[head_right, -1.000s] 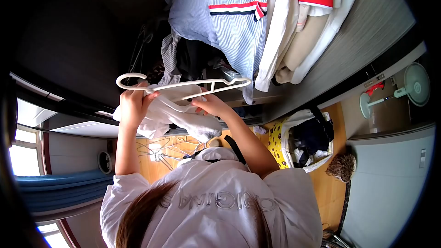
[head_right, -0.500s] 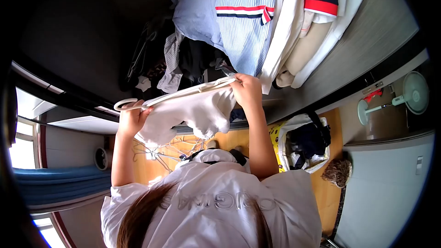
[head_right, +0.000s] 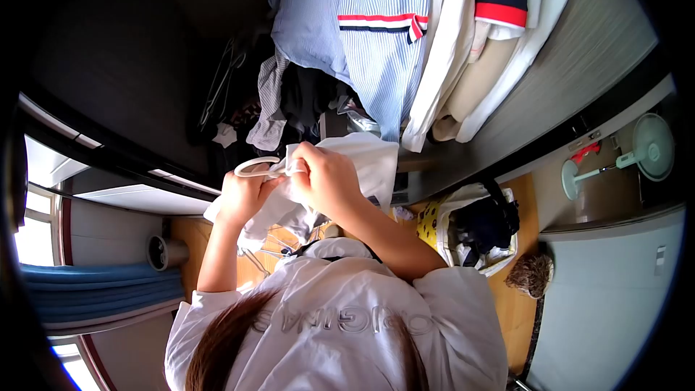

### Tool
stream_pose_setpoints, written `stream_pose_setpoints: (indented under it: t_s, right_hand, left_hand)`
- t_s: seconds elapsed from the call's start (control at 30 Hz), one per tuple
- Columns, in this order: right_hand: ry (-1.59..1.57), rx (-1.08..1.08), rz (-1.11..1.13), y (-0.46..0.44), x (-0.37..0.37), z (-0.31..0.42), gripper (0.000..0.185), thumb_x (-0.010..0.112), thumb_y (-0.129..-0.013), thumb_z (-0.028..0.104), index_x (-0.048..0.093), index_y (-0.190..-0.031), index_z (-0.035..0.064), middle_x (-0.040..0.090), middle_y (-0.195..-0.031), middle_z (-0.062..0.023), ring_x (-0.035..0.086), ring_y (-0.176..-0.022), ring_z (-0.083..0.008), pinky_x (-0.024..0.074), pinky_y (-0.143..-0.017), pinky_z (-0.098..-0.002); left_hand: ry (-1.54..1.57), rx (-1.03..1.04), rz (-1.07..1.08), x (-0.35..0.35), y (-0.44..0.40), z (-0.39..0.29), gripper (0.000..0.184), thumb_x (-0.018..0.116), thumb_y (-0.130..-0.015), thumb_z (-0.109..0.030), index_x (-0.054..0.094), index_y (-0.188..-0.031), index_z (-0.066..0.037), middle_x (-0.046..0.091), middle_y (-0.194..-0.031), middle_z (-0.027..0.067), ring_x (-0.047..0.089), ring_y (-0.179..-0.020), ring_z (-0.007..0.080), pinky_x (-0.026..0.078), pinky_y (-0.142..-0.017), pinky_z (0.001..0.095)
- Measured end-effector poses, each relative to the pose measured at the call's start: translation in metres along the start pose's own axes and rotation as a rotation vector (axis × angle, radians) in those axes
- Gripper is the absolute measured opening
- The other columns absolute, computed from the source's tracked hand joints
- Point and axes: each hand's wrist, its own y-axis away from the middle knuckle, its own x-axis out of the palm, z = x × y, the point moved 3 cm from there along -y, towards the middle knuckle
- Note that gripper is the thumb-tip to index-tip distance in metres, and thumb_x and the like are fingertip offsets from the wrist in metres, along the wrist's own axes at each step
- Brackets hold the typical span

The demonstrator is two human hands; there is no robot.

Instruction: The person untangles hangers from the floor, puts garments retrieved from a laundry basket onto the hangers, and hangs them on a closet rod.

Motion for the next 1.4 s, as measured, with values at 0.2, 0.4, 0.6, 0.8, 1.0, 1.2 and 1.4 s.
stream_pose_setpoints:
  t_s: [0.2,0.4,0.6,0.8,1.0,1.2,1.4]
  right_hand:
    - [0.245,-0.249,0.151,-0.020,-0.078,-0.006,0.058,0.067,-0.063,0.017,0.041,-0.114,0.0050,0.050,-0.099,-0.0126,0.052,-0.085,-0.0253,0.0437,-0.072,-0.0335]
    - [0.387,-0.118,0.297,-0.020,-0.065,-0.041,0.025,0.068,-0.063,0.025,0.057,-0.066,0.0026,0.054,-0.057,-0.0115,0.054,-0.055,-0.0291,0.0413,-0.051,-0.0370]
    - [0.404,-0.074,0.140,-0.026,-0.075,-0.047,0.025,0.068,-0.064,0.022,0.056,-0.068,0.0014,0.053,-0.059,-0.0133,0.053,-0.054,-0.0291,0.0400,-0.049,-0.0349]
    - [0.764,-0.191,0.133,-0.042,-0.056,-0.038,0.032,0.066,-0.062,0.034,0.053,-0.065,0.0049,0.055,-0.058,-0.0067,0.056,-0.057,-0.0220,0.0440,-0.052,-0.0328]
    - [0.724,-0.218,0.150,-0.048,-0.050,-0.024,0.026,0.069,-0.058,0.026,0.053,-0.067,0.0063,0.055,-0.062,-0.0068,0.054,-0.062,-0.0238,0.0426,-0.055,-0.0337]
    - [0.684,-0.333,0.388,-0.047,-0.027,-0.013,0.025,0.069,-0.058,0.022,0.052,-0.065,0.0067,0.054,-0.059,-0.0065,0.056,-0.062,-0.0229,0.0427,-0.055,-0.0333]
    - [0.594,-0.170,0.129,-0.051,-0.054,-0.034,0.026,0.069,-0.061,0.028,0.052,-0.062,0.0075,0.053,-0.053,-0.0082,0.054,-0.051,-0.0247,0.0403,-0.045,-0.0342]
  left_hand:
    - [0.043,-0.046,0.011,-0.031,0.001,0.011,0.035,0.062,-0.069,-0.038,0.053,-0.063,-0.004,0.050,-0.053,0.0071,0.051,-0.047,0.0249,0.039,-0.042,0.0309]
    - [-0.022,-0.063,-0.074,-0.035,-0.005,0.029,0.040,0.061,-0.067,-0.042,0.047,-0.057,-0.005,0.044,-0.046,0.0059,0.047,-0.041,0.0236,0.038,-0.040,0.0306]
    - [-0.042,-0.084,-0.224,-0.038,0.010,0.077,0.040,0.062,-0.067,-0.036,0.043,-0.056,-0.003,0.042,-0.049,0.0084,0.044,-0.044,0.0253,0.035,-0.041,0.0330]
    - [0.159,-0.098,-0.264,-0.029,0.009,0.062,0.036,0.064,-0.068,-0.029,0.044,-0.057,-0.001,0.039,-0.051,0.0115,0.040,-0.047,0.0284,0.032,-0.044,0.0340]
    - [0.338,-0.182,-0.304,-0.023,0.015,0.064,0.023,0.057,-0.075,-0.014,0.051,-0.060,0.002,0.045,-0.054,0.0127,0.044,-0.048,0.0273,0.035,-0.045,0.0321]
    - [0.432,-0.138,-0.308,-0.012,0.012,0.052,0.026,0.052,-0.078,-0.013,0.045,-0.059,0.003,0.040,-0.053,0.0132,0.040,-0.047,0.0272,0.032,-0.045,0.0329]
    - [-0.054,-0.109,-0.515,-0.046,0.017,0.078,0.032,0.060,-0.073,-0.023,0.045,-0.056,-0.001,0.043,-0.051,0.0102,0.043,-0.046,0.0267,0.035,-0.044,0.0339]
